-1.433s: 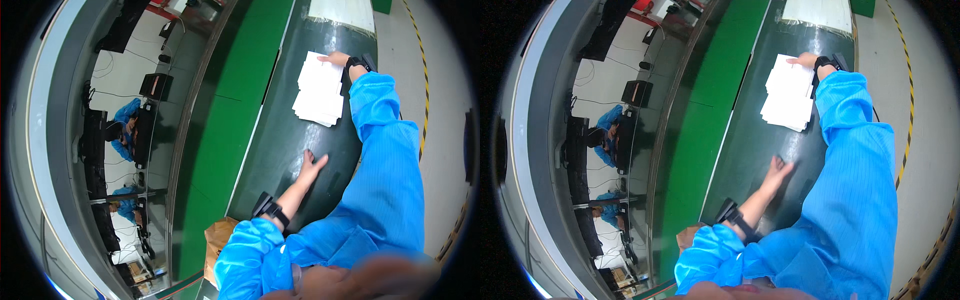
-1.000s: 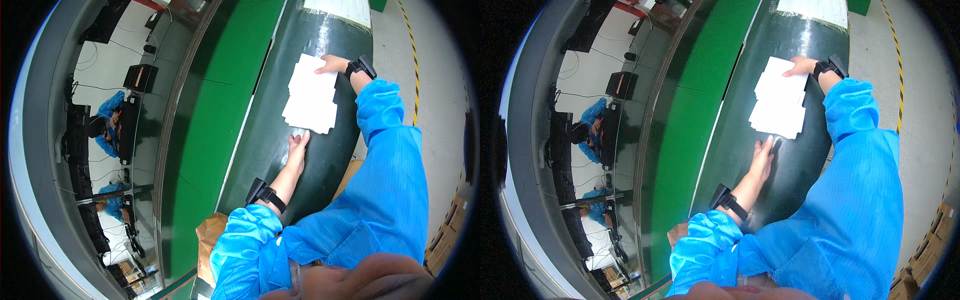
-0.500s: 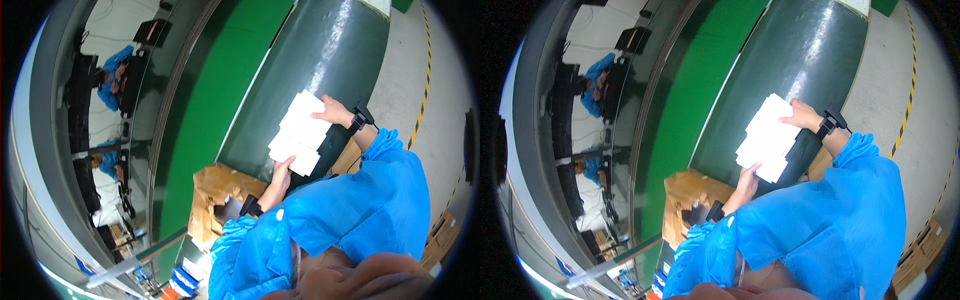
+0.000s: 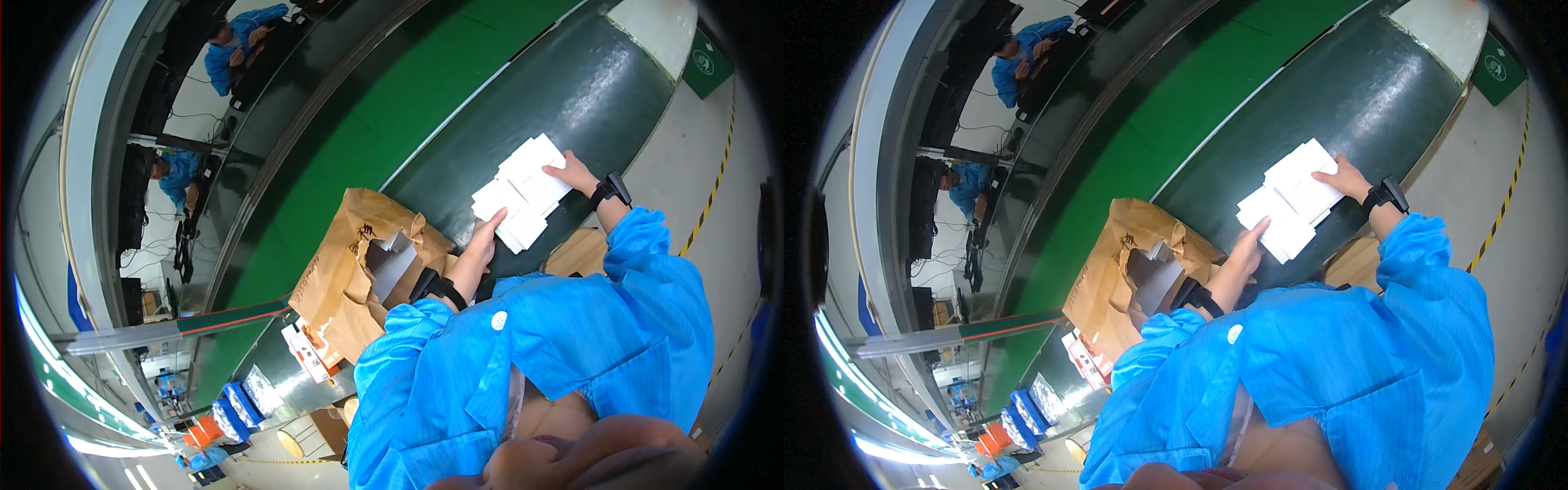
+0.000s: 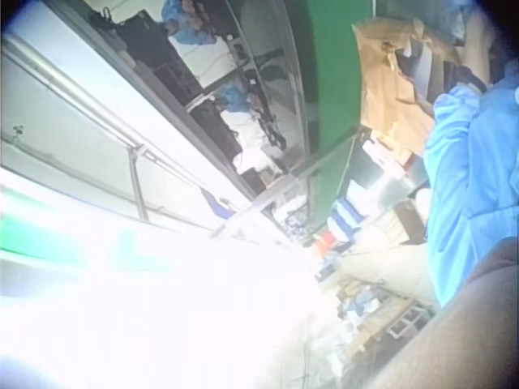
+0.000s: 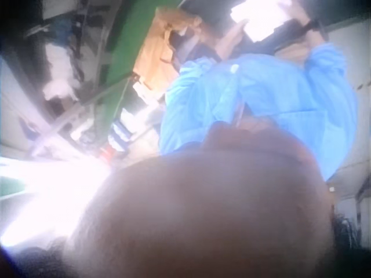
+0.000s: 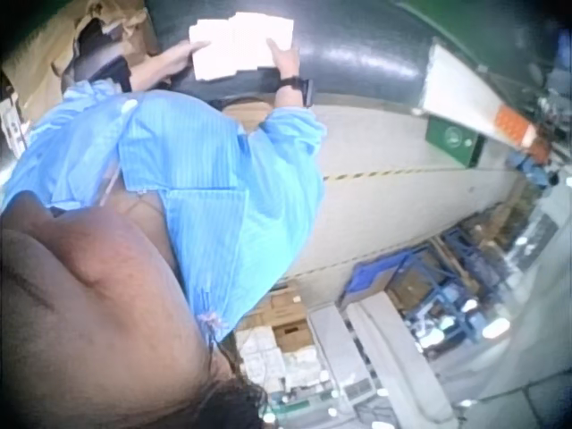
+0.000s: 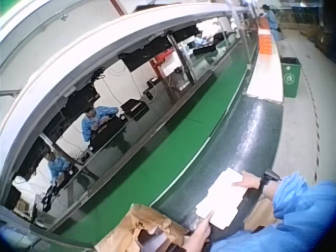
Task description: Sorting and wiping small white instruction cards at a factory workstation.
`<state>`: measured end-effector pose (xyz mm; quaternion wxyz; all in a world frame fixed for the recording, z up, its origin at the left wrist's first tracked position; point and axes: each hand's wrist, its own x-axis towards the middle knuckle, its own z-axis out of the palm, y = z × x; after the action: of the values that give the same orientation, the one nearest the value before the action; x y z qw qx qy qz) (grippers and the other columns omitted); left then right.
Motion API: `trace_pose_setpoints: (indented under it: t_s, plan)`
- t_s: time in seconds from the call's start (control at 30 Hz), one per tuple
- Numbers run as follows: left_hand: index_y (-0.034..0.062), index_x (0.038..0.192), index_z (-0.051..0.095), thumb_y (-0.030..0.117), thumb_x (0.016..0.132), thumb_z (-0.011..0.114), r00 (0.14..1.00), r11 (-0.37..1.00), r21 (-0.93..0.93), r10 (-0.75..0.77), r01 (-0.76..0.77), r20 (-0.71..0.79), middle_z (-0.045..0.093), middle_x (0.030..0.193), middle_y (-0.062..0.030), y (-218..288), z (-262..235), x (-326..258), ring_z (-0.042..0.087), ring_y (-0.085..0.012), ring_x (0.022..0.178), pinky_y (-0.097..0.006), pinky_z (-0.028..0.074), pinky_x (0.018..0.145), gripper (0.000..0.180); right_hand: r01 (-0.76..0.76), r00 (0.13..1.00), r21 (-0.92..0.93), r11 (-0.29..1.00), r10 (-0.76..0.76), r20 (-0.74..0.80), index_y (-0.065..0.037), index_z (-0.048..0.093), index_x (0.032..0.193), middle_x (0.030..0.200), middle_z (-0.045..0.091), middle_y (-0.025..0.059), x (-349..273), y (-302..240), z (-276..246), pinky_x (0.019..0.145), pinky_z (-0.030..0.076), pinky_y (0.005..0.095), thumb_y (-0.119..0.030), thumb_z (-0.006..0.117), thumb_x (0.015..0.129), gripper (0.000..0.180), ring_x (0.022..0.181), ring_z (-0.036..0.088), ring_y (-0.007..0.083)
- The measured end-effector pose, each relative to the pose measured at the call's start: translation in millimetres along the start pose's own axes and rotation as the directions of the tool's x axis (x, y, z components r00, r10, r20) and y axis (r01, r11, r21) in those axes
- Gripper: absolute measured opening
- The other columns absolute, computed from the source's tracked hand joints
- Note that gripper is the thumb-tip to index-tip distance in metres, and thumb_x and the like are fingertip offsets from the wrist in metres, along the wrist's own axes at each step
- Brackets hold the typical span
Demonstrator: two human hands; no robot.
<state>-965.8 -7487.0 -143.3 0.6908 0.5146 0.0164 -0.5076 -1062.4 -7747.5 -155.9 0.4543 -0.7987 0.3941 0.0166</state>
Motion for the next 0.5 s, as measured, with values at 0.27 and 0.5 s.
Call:
trace_pose_setpoints:
  t_s: [0.27,0.5]
  plan:
    - [-0.0049,0.114,0.044,0.018,0.070,0.067,0.990,0.997,0.077,0.029,-0.018,-0.139,0.052,0.110,-0.0126,-3.6,7.7,2.8,0.048,-0.0236,0.103,-0.032,0.034,0.089,0.054,0.062,0.998,0.129,0.990,-0.064,0.007,0.014,0.037,0.109,0.103,0.052,0.0278,0.1,8.4,1.4,0.080,0.043,0.0331,-0.048,0.067,0.063,0.083,0.094,0.054,0.0310]
    - [-0.0057,0.113,0.044,0.016,0.070,0.066,0.981,0.996,0.087,0.049,-0.033,-0.186,0.052,0.110,-0.0137,-5.5,9.2,8.9,0.049,-0.0249,0.102,-0.032,0.037,0.088,0.053,0.033,0.999,0.079,0.996,-0.033,-0.007,0.012,0.038,0.111,0.105,0.051,0.0268,7.5,6.8,3.4,0.081,0.042,0.0330,-0.050,0.067,0.062,0.084,0.095,0.054,0.0311]
